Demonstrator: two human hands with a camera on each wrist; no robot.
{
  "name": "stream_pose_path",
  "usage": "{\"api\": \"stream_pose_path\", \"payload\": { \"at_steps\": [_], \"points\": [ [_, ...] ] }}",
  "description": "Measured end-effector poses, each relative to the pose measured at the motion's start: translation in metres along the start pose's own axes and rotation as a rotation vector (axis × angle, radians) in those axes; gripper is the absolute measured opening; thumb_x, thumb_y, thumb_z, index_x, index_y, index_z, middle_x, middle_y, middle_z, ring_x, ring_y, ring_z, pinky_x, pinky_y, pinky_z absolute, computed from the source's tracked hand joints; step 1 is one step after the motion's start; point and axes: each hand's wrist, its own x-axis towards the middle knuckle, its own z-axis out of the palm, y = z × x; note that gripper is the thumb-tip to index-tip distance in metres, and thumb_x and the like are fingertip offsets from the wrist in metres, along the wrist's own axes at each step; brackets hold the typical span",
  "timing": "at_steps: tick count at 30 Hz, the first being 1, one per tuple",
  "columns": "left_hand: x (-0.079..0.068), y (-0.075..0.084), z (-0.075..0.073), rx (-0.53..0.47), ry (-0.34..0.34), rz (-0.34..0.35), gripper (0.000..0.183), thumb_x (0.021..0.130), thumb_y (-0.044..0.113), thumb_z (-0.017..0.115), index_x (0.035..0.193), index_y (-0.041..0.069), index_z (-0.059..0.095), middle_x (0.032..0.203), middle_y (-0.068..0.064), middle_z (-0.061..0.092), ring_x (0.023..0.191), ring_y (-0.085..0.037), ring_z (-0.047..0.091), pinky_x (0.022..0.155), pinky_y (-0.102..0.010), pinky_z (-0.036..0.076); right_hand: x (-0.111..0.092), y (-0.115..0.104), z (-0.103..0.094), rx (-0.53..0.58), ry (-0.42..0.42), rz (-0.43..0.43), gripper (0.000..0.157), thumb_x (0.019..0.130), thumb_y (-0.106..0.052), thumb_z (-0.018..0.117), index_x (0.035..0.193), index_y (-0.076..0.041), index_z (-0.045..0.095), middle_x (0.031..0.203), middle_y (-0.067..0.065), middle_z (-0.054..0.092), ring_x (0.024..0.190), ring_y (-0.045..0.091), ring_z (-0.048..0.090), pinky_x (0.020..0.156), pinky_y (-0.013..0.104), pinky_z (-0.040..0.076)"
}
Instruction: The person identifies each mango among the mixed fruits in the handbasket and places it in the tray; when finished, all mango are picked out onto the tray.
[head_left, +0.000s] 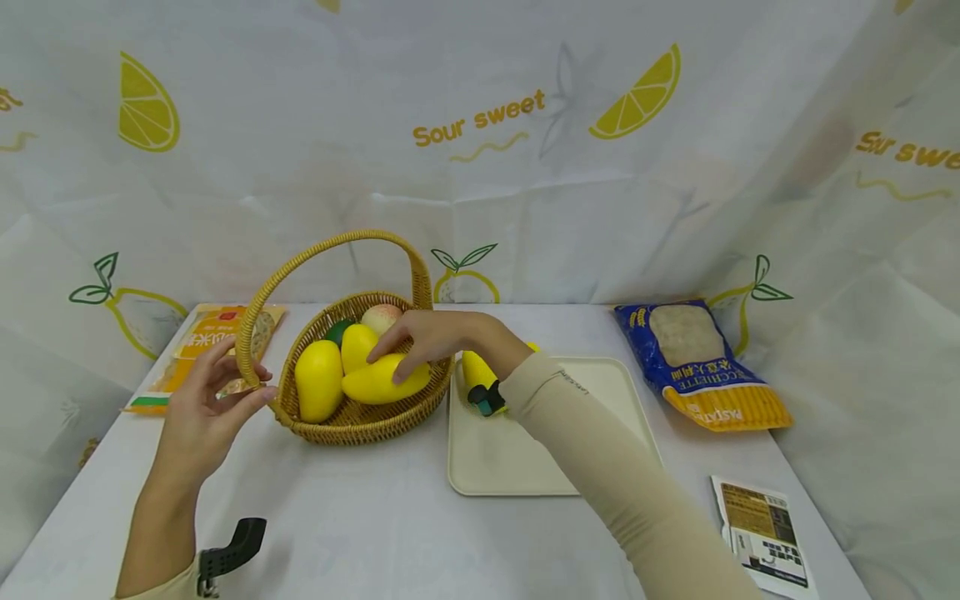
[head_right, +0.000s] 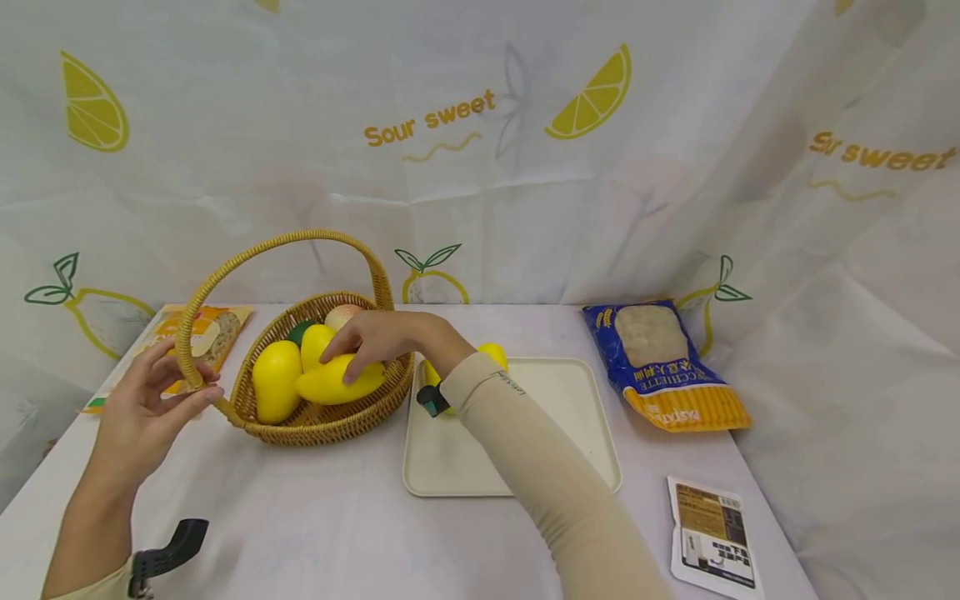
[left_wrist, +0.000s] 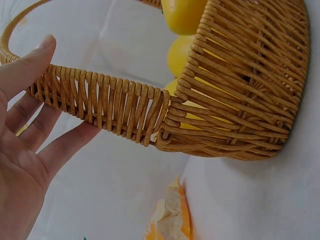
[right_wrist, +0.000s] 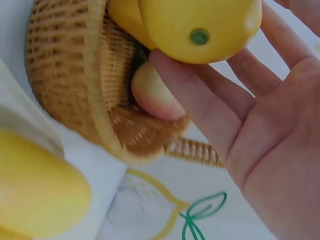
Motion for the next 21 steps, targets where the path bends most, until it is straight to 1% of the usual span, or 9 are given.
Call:
{"api": "stream_pose_path", "payload": {
  "at_steps": [3, 4, 5, 6, 7, 10, 15, 18, 21],
  "points": [
    [0.0, 0.001, 0.0, 0.001, 0.0, 0.003, 0.078, 0.083, -0.013, 0.075, 0.151, 0.01, 0.045, 0.103, 0.024, 0.06, 0.097, 0.008, 0.06, 0.084, 0.0, 0.051, -0.012, 0.003, -0.008, -0.006, 0.025, 0.0, 0.048, 0.093, -0.02, 0.074, 0.14, -0.024, 0.064, 0.149, -0.005, 0.058, 0.108, 0.005, 0.054, 0.1, 0.024, 0.048],
    [0.0, 0.001, 0.0, 0.002, 0.0, 0.004, 0.078, 0.083, -0.013, 0.075, 0.151, 0.01, 0.045, 0.103, 0.024, 0.06, 0.097, 0.008, 0.06, 0.084, 0.0, 0.051, -0.017, 0.005, -0.011, -0.004, 0.034, 0.009, 0.048, 0.093, -0.022, 0.074, 0.14, -0.025, 0.063, 0.149, -0.006, 0.057, 0.108, 0.008, 0.055, 0.097, 0.026, 0.05],
    [0.0, 0.001, 0.0, 0.004, 0.0, 0.005, 0.077, 0.083, -0.013, 0.075, 0.15, 0.01, 0.045, 0.103, 0.024, 0.06, 0.097, 0.009, 0.059, 0.084, 0.0, 0.051, -0.022, 0.006, -0.013, -0.003, 0.044, 0.022, 0.048, 0.093, -0.023, 0.074, 0.14, -0.027, 0.064, 0.15, -0.007, 0.056, 0.116, 0.008, 0.055, 0.097, 0.028, 0.052],
    [0.0, 0.001, 0.0, 0.005, 0.0, 0.005, 0.078, 0.083, -0.013, 0.075, 0.15, 0.01, 0.045, 0.103, 0.024, 0.06, 0.097, 0.009, 0.059, 0.084, 0.0, 0.051, -0.026, 0.008, -0.016, 0.004, 0.054, 0.032, 0.048, 0.093, -0.024, 0.073, 0.14, -0.028, 0.063, 0.15, -0.006, 0.055, 0.115, 0.012, 0.057, 0.094, 0.03, 0.053],
    [0.0, 0.001, 0.0, 0.008, -0.001, 0.006, 0.077, 0.083, -0.012, 0.075, 0.15, 0.01, 0.045, 0.103, 0.024, 0.06, 0.097, 0.009, 0.059, 0.084, 0.0, 0.05, -0.031, 0.01, -0.018, 0.011, 0.063, 0.045, 0.048, 0.093, -0.025, 0.073, 0.14, -0.03, 0.063, 0.151, -0.007, 0.055, 0.125, 0.012, 0.055, 0.097, 0.031, 0.054],
    [0.0, 0.0, 0.0, 0.009, -0.001, 0.005, 0.078, 0.083, -0.012, 0.075, 0.151, 0.01, 0.044, 0.103, 0.024, 0.06, 0.097, 0.009, 0.059, 0.084, 0.0, 0.05, -0.045, 0.018, -0.024, 0.067, 0.092, 0.08, 0.045, 0.094, -0.025, 0.071, 0.138, -0.033, 0.064, 0.152, -0.006, 0.053, 0.122, 0.021, 0.06, 0.087, 0.035, 0.058],
    [0.0, 0.0, -0.001, 0.017, -0.006, -0.01, 0.079, 0.084, -0.01, 0.076, 0.153, 0.013, 0.043, 0.103, 0.025, 0.059, 0.097, 0.01, 0.059, 0.084, 0.001, 0.05, -0.066, 0.033, -0.032, 0.134, 0.136, 0.061, 0.041, 0.098, -0.021, 0.067, 0.138, -0.029, 0.065, 0.153, -0.003, 0.053, 0.134, 0.021, 0.057, 0.095, 0.039, 0.06],
    [0.0, 0.0, -0.001, 0.02, -0.007, -0.015, 0.078, 0.085, -0.009, 0.076, 0.153, 0.011, 0.043, 0.103, 0.025, 0.059, 0.098, 0.011, 0.059, 0.084, 0.001, 0.049, -0.078, 0.041, -0.036, 0.166, 0.162, 0.05, 0.038, 0.1, -0.018, 0.064, 0.138, -0.023, 0.066, 0.152, -0.001, 0.056, 0.133, 0.022, 0.058, 0.095, 0.044, 0.061],
    [-0.001, 0.0, -0.001, 0.018, -0.006, -0.014, 0.077, 0.084, -0.009, 0.076, 0.152, 0.009, 0.043, 0.103, 0.025, 0.059, 0.097, 0.01, 0.059, 0.084, 0.001, 0.049, -0.09, 0.05, -0.038, 0.187, 0.189, 0.042, 0.035, 0.101, -0.017, 0.062, 0.136, -0.018, 0.067, 0.151, 0.003, 0.057, 0.132, 0.023, 0.059, 0.09, 0.043, 0.063]
  ]
}}
